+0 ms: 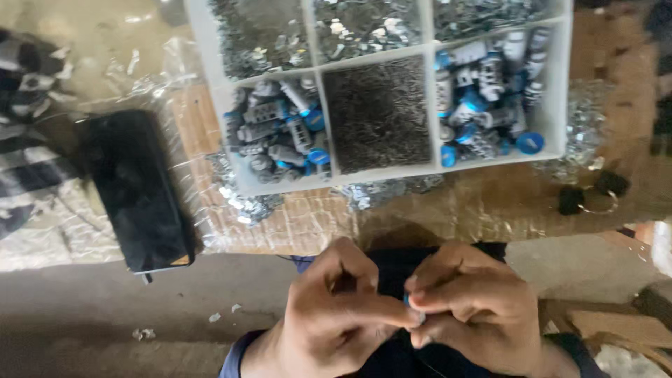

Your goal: The person sits at a workbench assembling small plastic connector components. They hold a gray cylindrical connector body with a blue cap in one hand, pick small metal staples from a compartment tray, and press the staples into slots on the connector body, repeating the insertion on multiple sides of the component.

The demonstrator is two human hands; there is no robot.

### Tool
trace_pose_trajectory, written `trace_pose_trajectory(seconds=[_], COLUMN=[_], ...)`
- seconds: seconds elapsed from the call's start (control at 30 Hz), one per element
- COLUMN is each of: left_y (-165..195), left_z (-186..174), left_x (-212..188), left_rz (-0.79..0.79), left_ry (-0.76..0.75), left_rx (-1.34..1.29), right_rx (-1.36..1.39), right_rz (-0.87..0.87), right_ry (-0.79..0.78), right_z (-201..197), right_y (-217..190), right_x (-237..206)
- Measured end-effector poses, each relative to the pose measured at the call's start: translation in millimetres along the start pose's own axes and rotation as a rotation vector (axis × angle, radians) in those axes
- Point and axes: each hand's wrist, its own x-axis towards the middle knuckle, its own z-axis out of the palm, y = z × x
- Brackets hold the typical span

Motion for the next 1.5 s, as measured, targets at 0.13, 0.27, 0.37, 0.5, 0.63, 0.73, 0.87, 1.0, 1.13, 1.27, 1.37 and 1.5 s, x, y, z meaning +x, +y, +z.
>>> trace_pose_trajectory(seconds=[0.13,0.27,0.37,0.5,0.63,0.73,0.87,1.0,1.13,1.27,1.37,1.5], left_y=[-4,-12,-18,-27,-31,-23,-3,6,-9,-2,9,7], left_z=[-12,-19,-24,-25,-28,-32,-25,13,36,54,54,23], left_x=[-21,-20,-14,-19,-28,-22,-2,3,13,32,45,28], left_rz=[-0.211,0.007,-0.061,-0.022,-0.058,0.108,0.221,0.011,0.331,0.276,0.268,0.429], left_ry=[0.109,0.391,0.274,0.233,0.174,0.133,0.042,0.294,0.049,0.029,0.043,-0.149], left_rx=[-0.08,1.019,1.1,1.103,1.147,1.083,0.934,0.297,0.253,0.208,0.233,0.523], right_rx=[0.159,0.17,0.164,0.169,0.129,0.166,0.213,0.236,0.145,-0.062,0.114,-0.022], right_rz=[0.024,-0.039,-0.049,-0.09,-0.093,-0.14,-0.112,-0.1,-0.086,-0.077,-0.114,-0.046], right_ry=[-0.071,-0.027,0.002,0.03,0.018,0.011,0.031,0.113,0.138,0.176,0.168,0.131], right_z=[13,16,14,4,-10,-18,-26,-28,-34,-42,-40,-29], right_y=[6,5,3,-2,-4,-4,-4,-4,-8,-11,-7,-2], right_x=[15,23,19,8,3,-3,-10,-11,-13,-21,-21,-13])
